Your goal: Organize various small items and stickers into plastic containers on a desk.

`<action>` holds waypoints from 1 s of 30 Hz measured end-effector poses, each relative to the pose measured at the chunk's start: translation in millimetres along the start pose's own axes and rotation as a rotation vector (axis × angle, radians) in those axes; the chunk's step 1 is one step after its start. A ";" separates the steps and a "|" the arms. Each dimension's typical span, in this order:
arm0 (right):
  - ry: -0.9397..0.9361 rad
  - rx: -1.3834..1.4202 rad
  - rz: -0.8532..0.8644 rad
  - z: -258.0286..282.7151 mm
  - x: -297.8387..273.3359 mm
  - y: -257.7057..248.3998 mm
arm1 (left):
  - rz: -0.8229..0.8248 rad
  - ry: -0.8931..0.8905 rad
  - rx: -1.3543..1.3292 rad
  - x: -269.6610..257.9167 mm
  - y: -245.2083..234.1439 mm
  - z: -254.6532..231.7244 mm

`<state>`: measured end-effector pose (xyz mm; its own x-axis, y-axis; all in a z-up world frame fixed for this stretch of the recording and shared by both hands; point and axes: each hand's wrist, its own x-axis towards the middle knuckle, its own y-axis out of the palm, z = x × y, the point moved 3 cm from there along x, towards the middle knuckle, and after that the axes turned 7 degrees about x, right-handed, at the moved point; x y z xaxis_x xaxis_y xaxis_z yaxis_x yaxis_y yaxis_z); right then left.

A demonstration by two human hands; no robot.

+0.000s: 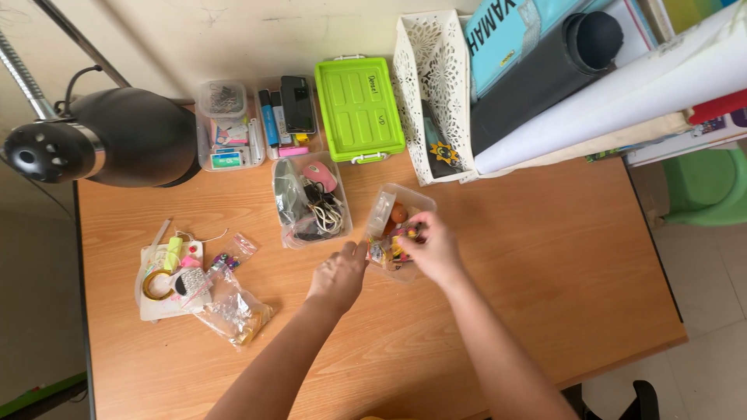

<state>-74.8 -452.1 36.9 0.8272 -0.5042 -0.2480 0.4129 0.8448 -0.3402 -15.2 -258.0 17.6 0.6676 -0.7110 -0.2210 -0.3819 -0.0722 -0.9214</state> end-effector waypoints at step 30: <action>0.224 0.069 0.013 -26.3 -32.7 39.5 | -0.053 0.220 0.063 42.0 -4.5 -21.8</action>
<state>-95.5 -406.9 7.7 0.7303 -0.5141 -0.4499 0.4345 0.8577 -0.2748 0.7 -302.8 19.4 0.5276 -0.8431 -0.1034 -0.3048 -0.0743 -0.9495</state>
